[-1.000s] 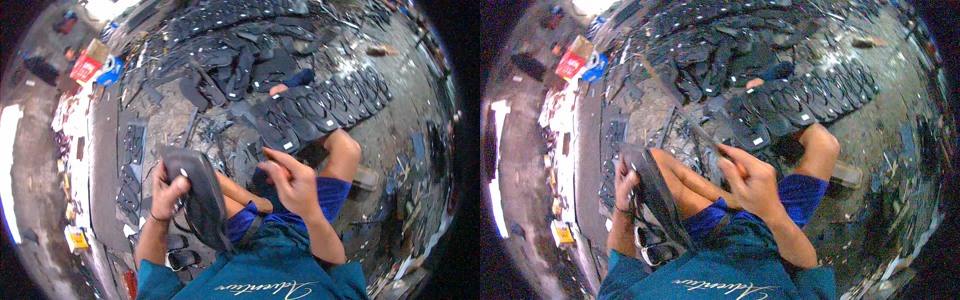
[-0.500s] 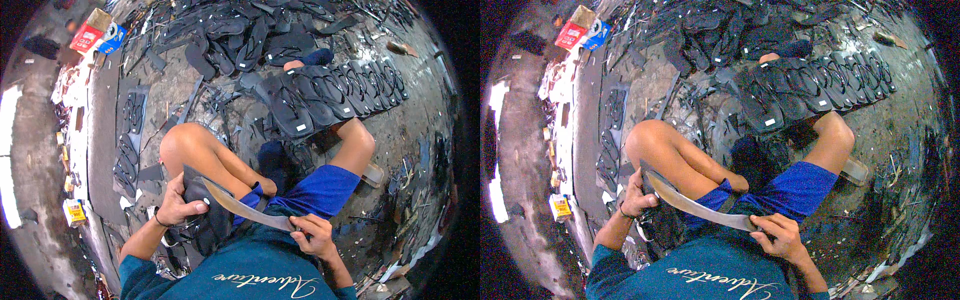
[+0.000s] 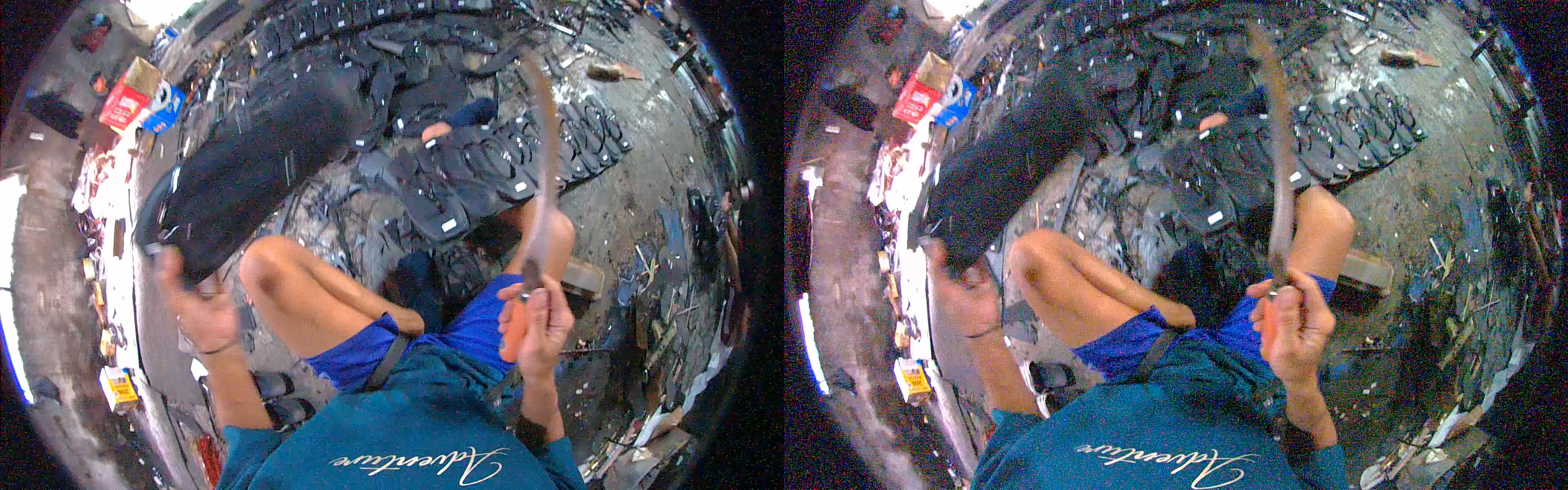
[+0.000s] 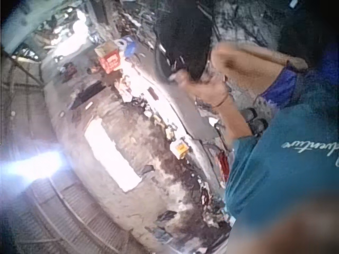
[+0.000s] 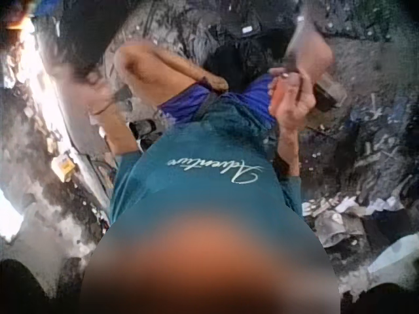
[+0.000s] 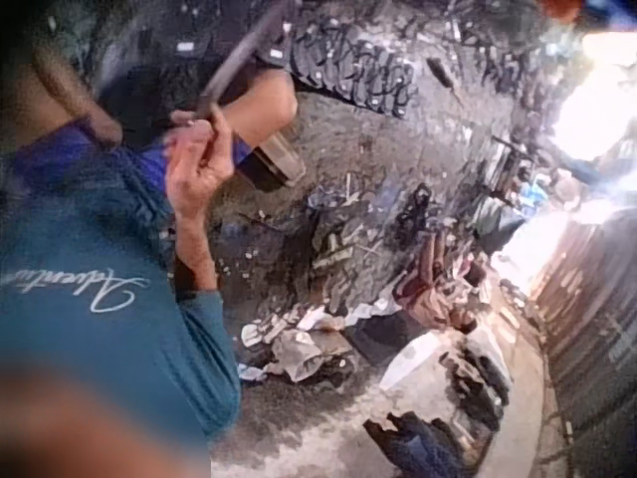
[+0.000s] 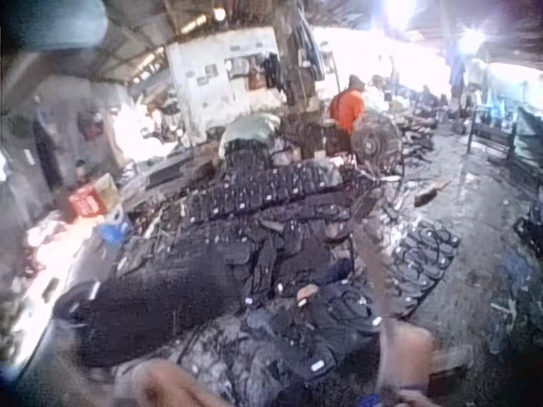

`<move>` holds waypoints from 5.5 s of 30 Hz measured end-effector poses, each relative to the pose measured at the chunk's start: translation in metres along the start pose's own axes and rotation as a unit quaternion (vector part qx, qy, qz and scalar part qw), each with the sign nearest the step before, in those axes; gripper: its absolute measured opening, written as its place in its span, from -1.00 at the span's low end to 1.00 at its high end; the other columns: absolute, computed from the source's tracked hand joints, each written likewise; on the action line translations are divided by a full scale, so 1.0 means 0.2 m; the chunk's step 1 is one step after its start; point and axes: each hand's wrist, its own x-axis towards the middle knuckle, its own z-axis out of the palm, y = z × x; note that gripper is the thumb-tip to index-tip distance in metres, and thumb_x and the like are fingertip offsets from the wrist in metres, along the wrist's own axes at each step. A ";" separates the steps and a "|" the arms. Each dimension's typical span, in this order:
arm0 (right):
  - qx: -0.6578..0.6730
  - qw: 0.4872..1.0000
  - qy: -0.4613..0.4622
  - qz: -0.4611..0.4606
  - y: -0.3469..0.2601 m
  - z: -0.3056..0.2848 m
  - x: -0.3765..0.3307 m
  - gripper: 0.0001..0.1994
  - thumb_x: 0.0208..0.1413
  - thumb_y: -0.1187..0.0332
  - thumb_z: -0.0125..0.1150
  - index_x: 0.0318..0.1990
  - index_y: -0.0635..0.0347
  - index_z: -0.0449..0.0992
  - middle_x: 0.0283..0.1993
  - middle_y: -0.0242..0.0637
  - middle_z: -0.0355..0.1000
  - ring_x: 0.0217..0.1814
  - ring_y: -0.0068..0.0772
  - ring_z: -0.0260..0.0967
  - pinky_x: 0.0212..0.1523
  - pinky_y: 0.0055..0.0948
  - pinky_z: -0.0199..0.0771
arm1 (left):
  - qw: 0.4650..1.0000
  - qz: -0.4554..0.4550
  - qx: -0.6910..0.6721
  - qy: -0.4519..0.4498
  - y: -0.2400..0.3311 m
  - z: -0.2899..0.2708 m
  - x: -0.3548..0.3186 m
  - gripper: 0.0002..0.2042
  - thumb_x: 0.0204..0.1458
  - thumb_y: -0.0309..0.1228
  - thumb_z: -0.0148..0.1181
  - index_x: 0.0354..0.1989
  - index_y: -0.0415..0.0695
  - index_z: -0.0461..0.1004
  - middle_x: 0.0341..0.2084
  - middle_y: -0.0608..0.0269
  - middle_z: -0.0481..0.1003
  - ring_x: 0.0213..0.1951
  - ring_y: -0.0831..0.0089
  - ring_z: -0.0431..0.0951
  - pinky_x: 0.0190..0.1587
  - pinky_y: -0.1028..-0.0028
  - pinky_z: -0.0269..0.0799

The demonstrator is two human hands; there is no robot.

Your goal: The person sits on the floor and uses a knife to trim the edges of black flip-flops. They handle the sandals one at a time, scraping the knife along the sole and strap edges, then place the finished items into a pile.

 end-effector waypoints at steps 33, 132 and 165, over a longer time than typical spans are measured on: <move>-0.346 0.925 -0.072 -0.140 0.13 -0.06 -0.28 -0.72 -0.03 0.41 0.33 -0.13 0.29 0.55 -0.30 -0.13 0.54 -0.41 -0.25 0.49 -0.39 -0.39 0.52 | 0.860 -0.341 -0.370 -0.087 -0.42 0.54 -0.39 -0.85 0.13 -0.30 0.13 -0.17 -0.01 0.50 -0.28 0.25 0.59 -0.33 0.38 0.64 -0.51 0.47 0.64; -0.374 0.815 -0.423 -0.131 -0.36 0.31 0.19 -0.74 -0.01 0.23 0.35 -0.20 0.13 0.58 -0.49 -0.24 0.48 -0.51 -0.27 0.47 -0.51 -0.36 0.48 | 0.931 -0.130 0.124 -0.318 -0.11 0.10 -0.27 -0.82 0.02 -0.44 0.27 -0.23 -0.21 0.51 -0.24 0.32 0.45 -0.18 0.53 0.42 -0.10 0.47 0.30; -0.266 0.949 -0.131 -0.105 0.17 0.06 -0.33 -0.71 0.03 0.37 0.31 -0.11 0.31 0.53 -0.24 -0.09 0.54 -0.39 -0.29 0.52 -0.37 -0.43 0.54 | 0.948 -0.189 -0.253 -0.029 -0.41 0.50 -0.38 -0.63 0.13 -0.12 0.13 -0.01 -0.10 0.42 -0.14 0.24 0.52 -0.11 0.35 0.53 -0.02 0.31 0.47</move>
